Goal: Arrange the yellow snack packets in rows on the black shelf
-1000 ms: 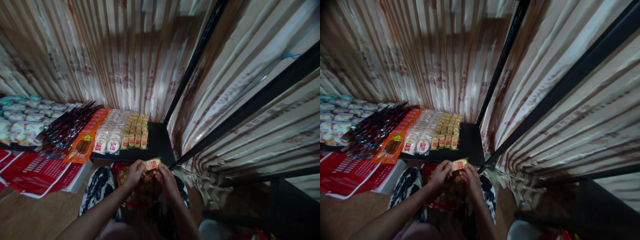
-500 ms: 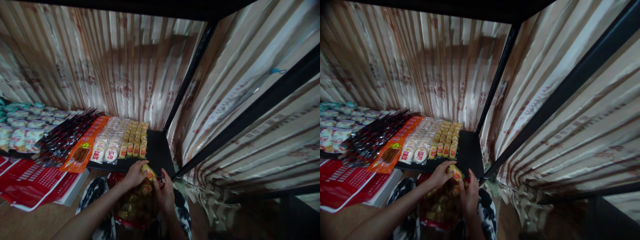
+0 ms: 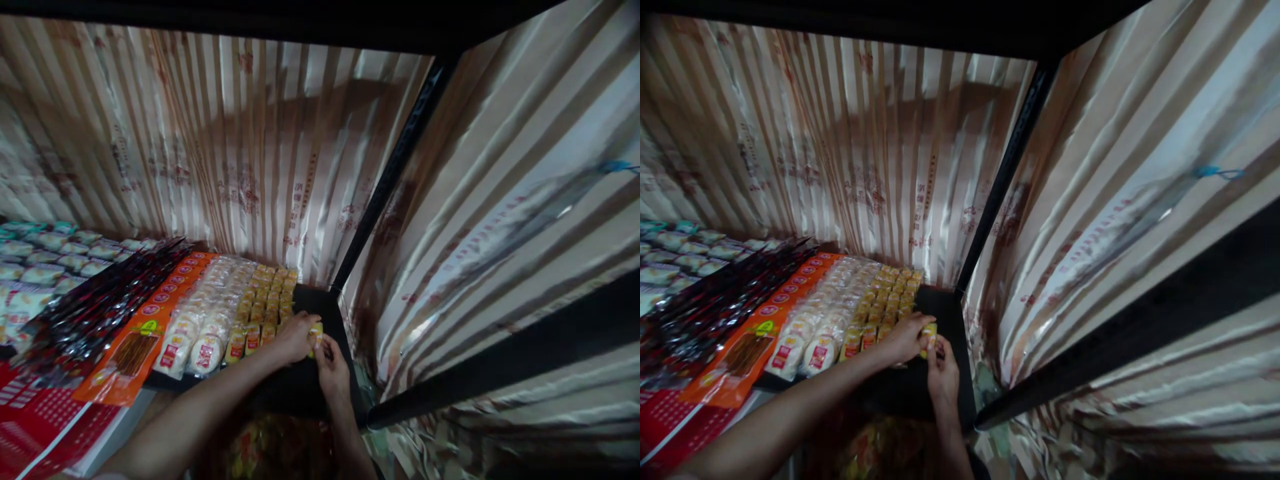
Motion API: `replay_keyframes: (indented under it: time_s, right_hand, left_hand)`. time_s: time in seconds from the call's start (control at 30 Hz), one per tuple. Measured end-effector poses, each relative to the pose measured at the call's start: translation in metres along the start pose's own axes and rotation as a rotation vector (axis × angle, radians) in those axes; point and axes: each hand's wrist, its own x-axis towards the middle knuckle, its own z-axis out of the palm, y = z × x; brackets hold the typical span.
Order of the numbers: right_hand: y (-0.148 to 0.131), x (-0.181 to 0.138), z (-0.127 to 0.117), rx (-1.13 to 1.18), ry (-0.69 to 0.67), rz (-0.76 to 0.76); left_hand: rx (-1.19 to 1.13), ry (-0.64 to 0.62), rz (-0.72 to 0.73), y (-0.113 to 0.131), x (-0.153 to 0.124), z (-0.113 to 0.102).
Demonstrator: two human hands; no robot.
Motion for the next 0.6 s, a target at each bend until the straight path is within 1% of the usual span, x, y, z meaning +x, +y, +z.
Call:
replay_keyframes:
  time_s: [0.07, 0.13, 0.23, 0.33, 0.43, 0.5, 0.6]
  right_hand:
    - [0.006, 0.022, 0.008, 0.067, 0.014, 0.046]
    - [0.011, 0.043, 0.015, 0.056, 0.056, 0.055]
    - [0.018, 0.072, 0.024, -0.051, 0.128, 0.056]
    - [0.025, 0.098, 0.033, -0.195, 0.204, 0.045]
    - [0.03, 0.119, 0.042, -0.27, 0.233, 0.025]
    - [0.032, 0.131, 0.047, -0.292, 0.239, 0.04]
    - [0.033, 0.144, 0.054, -0.294, 0.232, 0.041]
  left_hand:
    - [0.039, 0.024, -0.001, -0.002, 0.021, -0.001]
    - [0.096, 0.047, -0.014, -0.006, 0.039, -0.001]
    - [0.218, 0.091, -0.014, -0.017, 0.059, 0.003]
    - [0.282, 0.123, 0.049, -0.035, 0.073, 0.012]
    - [0.251, 0.085, 0.095, -0.054, 0.085, 0.025]
    - [0.204, 0.059, 0.107, -0.066, 0.095, 0.035]
    - [0.133, 0.079, 0.086, -0.08, 0.111, 0.05]
